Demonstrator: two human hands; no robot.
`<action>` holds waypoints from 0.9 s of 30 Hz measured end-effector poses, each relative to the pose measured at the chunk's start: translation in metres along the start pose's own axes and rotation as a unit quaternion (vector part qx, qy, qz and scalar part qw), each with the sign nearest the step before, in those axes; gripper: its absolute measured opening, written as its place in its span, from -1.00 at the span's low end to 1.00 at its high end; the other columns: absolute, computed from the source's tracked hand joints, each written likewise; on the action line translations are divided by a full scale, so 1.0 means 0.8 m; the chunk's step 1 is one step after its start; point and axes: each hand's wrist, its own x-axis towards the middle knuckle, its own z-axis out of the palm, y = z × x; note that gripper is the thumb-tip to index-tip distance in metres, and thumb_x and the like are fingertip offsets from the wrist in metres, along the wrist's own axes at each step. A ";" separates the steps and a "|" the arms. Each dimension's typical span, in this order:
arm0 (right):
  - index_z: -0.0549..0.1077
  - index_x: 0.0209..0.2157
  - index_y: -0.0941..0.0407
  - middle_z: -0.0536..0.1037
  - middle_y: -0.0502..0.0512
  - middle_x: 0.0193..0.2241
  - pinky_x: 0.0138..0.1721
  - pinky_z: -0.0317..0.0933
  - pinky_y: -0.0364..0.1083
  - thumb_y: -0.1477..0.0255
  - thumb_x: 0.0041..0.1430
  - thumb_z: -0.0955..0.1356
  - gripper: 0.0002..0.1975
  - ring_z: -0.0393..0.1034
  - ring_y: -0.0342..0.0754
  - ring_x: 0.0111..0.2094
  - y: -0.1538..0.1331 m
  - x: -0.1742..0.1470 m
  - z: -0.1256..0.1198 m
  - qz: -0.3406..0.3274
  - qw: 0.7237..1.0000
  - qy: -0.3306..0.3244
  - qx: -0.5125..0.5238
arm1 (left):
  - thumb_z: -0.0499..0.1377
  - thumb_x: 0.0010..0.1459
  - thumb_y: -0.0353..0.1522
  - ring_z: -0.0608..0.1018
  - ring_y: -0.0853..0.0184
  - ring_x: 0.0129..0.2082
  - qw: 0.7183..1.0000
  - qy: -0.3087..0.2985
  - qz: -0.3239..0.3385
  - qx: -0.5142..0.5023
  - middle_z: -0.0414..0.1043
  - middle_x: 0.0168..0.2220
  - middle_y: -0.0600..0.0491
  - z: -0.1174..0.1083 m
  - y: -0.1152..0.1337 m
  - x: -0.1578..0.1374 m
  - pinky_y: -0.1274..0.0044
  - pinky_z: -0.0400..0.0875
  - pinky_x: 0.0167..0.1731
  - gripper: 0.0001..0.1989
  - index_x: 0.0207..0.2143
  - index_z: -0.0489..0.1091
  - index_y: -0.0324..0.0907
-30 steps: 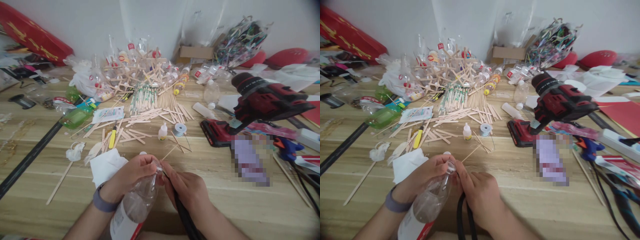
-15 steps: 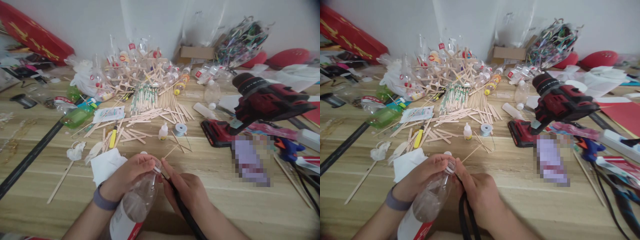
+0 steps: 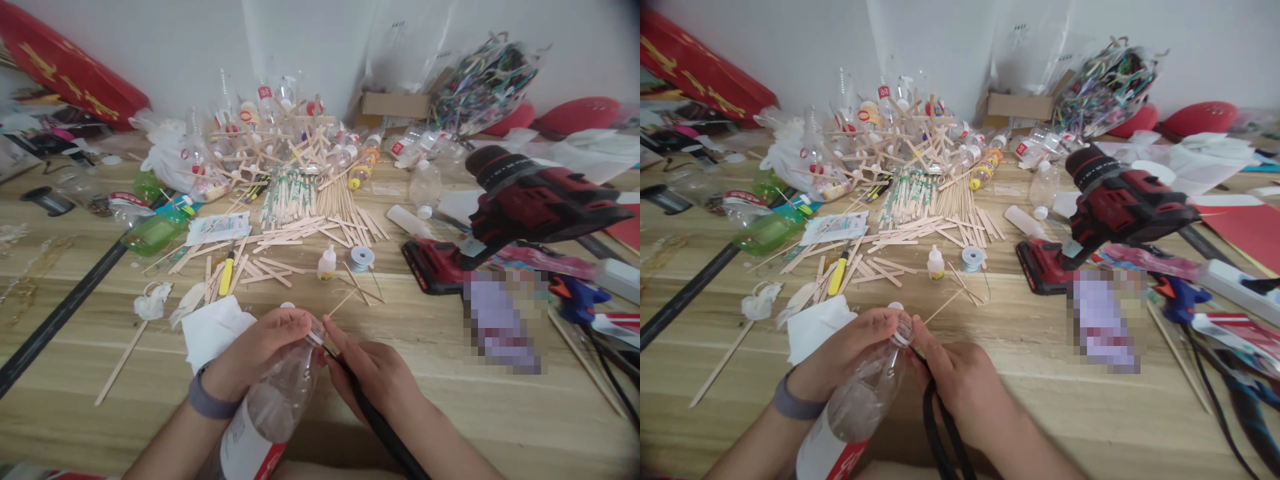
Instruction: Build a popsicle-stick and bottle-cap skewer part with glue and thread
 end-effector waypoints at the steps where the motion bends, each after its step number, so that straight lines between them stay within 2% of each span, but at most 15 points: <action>1: -0.13 0.37 0.20 0.60 0.03 -0.48 -0.55 0.30 -0.16 0.63 0.28 0.17 -0.33 0.45 -0.10 -0.57 0.001 0.000 0.000 -0.002 1.000 -0.002 -0.002 | 0.36 -0.01 -0.14 0.44 0.41 -0.49 1.000 0.005 0.003 -0.002 0.44 -0.51 0.09 0.001 0.000 0.000 0.59 0.28 -0.42 -0.68 -0.47 0.48 -0.24; 5: -0.08 0.35 0.24 0.58 0.00 -0.52 -0.58 0.29 -0.16 0.61 0.31 0.16 -0.38 0.44 -0.10 -0.61 0.001 0.001 -0.003 -0.016 1.000 0.007 -0.011 | 0.35 0.00 -0.15 0.43 0.41 -0.48 1.000 0.010 0.002 0.003 0.43 -0.51 0.10 0.003 0.000 -0.001 0.58 0.28 -0.41 -0.67 -0.48 0.45 -0.25; 8: 0.10 0.28 0.23 0.62 0.03 -0.46 -0.56 0.32 -0.18 0.59 0.30 0.20 -0.48 0.48 -0.11 -0.58 -0.003 0.006 -0.006 -0.006 0.999 0.023 -0.028 | 0.36 -0.01 -0.15 0.41 0.42 -0.50 1.000 0.015 0.007 0.000 0.40 -0.54 0.11 0.005 0.002 -0.002 0.58 0.26 -0.43 -0.66 -0.49 0.43 -0.26; 10: 0.23 0.17 0.21 0.63 0.03 -0.45 -0.54 0.33 -0.20 0.56 0.28 0.23 -0.57 0.50 -0.14 -0.58 -0.005 0.008 -0.008 0.014 0.999 0.038 -0.035 | 0.36 -0.01 -0.16 0.41 0.43 -0.51 1.000 0.020 0.008 -0.002 0.39 -0.54 0.12 0.006 0.004 -0.004 0.59 0.25 -0.45 -0.67 -0.47 0.44 -0.25; 13: 0.37 0.00 0.17 0.59 -0.04 -0.53 -0.54 0.29 -0.22 0.49 0.25 0.30 -0.72 0.47 -0.17 -0.61 -0.006 0.010 -0.013 0.053 0.997 0.053 -0.035 | 0.35 -0.01 -0.14 0.42 0.44 -0.52 1.000 0.021 0.006 0.010 0.41 -0.54 0.13 0.005 0.007 -0.005 0.60 0.24 -0.47 -0.67 -0.44 0.46 -0.25; 16: 0.45 -0.27 0.10 0.55 -0.09 -0.59 -0.55 0.24 -0.24 0.47 0.25 0.32 -0.94 0.45 -0.20 -0.62 -0.005 0.012 -0.018 0.095 0.992 0.066 -0.046 | 0.33 0.00 -0.08 0.45 0.42 -0.53 1.000 0.003 -0.001 0.030 0.46 -0.53 0.08 0.004 0.008 -0.006 0.60 0.24 -0.50 -0.61 -0.44 0.47 -0.26; 18: 0.44 -0.39 0.08 0.53 -0.09 -0.62 -0.56 0.22 -0.23 0.49 0.26 0.31 -0.87 0.43 -0.20 -0.64 -0.005 0.014 -0.021 0.094 0.991 0.074 -0.055 | 0.32 0.00 -0.07 0.46 0.41 -0.54 0.999 -0.002 -0.008 0.035 0.49 -0.52 0.06 0.003 0.008 -0.006 0.60 0.24 -0.51 -0.60 -0.43 0.47 -0.26; 20: 0.45 -0.35 0.09 0.55 -0.08 -0.60 -0.54 0.22 -0.22 0.53 0.24 0.31 -0.89 0.42 -0.20 -0.64 -0.005 0.015 -0.021 0.057 0.994 0.070 -0.056 | 0.33 0.00 -0.07 0.45 0.42 -0.54 0.999 -0.002 -0.007 0.031 0.49 -0.52 0.08 0.003 0.008 -0.005 0.60 0.24 -0.51 -0.62 -0.42 0.48 -0.25; 22: 0.46 -0.17 0.12 0.57 -0.07 -0.57 -0.52 0.25 -0.21 0.57 0.23 0.30 -0.84 0.43 -0.19 -0.64 -0.006 0.014 -0.020 0.023 0.997 0.062 -0.047 | 0.32 0.02 -0.10 0.46 0.42 -0.53 0.999 0.004 0.001 0.031 0.47 -0.53 0.10 0.003 0.007 -0.004 0.60 0.25 -0.48 -0.65 -0.43 0.47 -0.24; 25: 0.32 0.11 0.17 0.57 -0.07 -0.56 -0.54 0.28 -0.21 0.57 0.25 0.29 -0.62 0.42 -0.18 -0.64 -0.009 0.010 -0.018 0.026 0.998 0.054 -0.030 | 0.32 0.04 -0.13 0.46 0.41 -0.50 0.999 0.011 0.011 0.044 0.46 -0.52 0.10 0.004 0.006 -0.003 0.59 0.28 -0.43 -0.67 -0.45 0.44 -0.24; 27: 0.29 0.16 0.15 0.57 -0.08 -0.56 -0.54 0.29 -0.20 0.55 0.26 0.30 -0.57 0.43 -0.17 -0.64 -0.011 0.007 -0.018 0.033 0.998 0.045 -0.020 | 0.32 0.04 -0.11 0.46 0.41 -0.49 0.999 0.014 0.008 0.048 0.45 -0.52 0.10 0.004 0.006 -0.002 0.59 0.29 -0.43 -0.65 -0.45 0.42 -0.24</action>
